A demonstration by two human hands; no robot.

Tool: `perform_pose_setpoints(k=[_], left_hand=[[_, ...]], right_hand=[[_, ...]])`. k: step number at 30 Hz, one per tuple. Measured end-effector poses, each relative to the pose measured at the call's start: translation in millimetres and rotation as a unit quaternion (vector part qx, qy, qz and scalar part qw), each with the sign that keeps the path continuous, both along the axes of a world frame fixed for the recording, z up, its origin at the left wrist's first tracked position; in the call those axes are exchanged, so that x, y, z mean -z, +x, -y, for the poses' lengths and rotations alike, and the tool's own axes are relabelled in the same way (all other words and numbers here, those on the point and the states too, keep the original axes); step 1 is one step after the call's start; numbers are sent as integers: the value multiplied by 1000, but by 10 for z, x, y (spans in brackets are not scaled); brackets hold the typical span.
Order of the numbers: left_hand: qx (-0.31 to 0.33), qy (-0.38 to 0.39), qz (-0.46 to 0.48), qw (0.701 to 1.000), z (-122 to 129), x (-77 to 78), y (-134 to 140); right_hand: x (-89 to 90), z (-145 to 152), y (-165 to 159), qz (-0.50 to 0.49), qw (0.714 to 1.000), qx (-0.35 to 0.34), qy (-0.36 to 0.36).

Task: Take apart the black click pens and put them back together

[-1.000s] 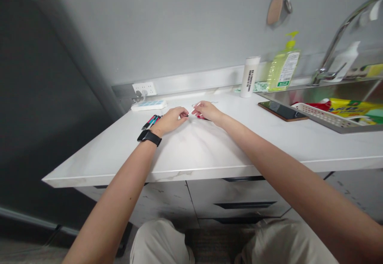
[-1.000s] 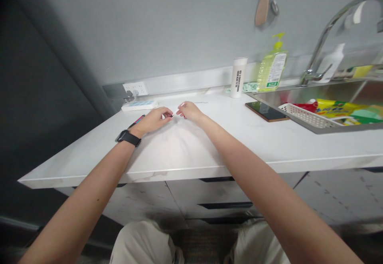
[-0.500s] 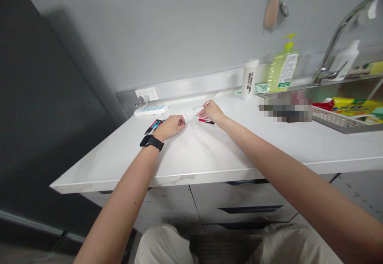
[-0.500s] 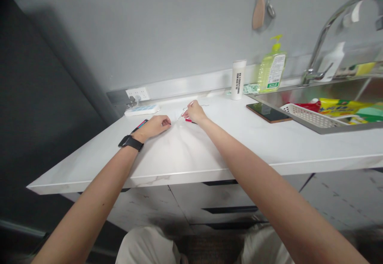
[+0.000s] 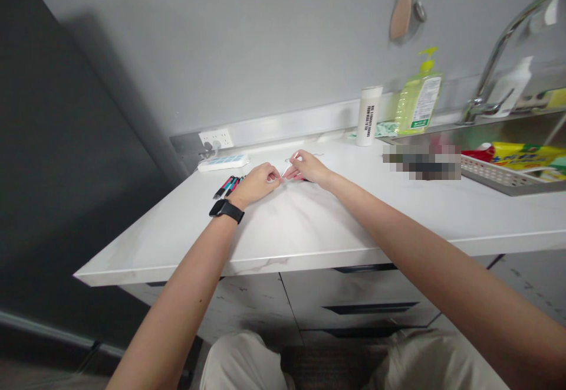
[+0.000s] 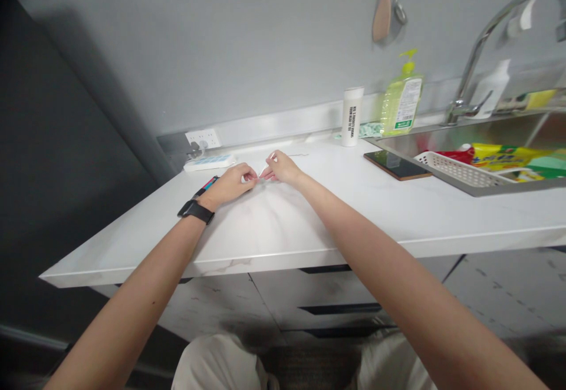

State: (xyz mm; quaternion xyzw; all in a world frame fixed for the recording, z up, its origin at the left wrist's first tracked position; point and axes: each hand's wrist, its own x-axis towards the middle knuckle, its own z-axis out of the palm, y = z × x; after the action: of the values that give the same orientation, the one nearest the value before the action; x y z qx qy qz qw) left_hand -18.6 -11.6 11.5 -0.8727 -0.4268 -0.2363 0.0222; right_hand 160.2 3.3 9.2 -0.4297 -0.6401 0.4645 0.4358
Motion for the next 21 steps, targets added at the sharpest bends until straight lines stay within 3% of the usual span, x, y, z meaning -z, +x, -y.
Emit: perform_pose_setpoints(k=[4, 11, 21], left_hand=[[7, -2, -1, 1000, -2, -12, 5], [7, -36, -28, 999, -55, 32, -43], [54, -63, -81, 993, -88, 71, -84]], right_hand=[[-11, 23, -13, -1, 1000, -19, 19], [-17, -97, 53, -39, 993, 107, 19], [9, -126, 61, 33, 988, 151, 3]])
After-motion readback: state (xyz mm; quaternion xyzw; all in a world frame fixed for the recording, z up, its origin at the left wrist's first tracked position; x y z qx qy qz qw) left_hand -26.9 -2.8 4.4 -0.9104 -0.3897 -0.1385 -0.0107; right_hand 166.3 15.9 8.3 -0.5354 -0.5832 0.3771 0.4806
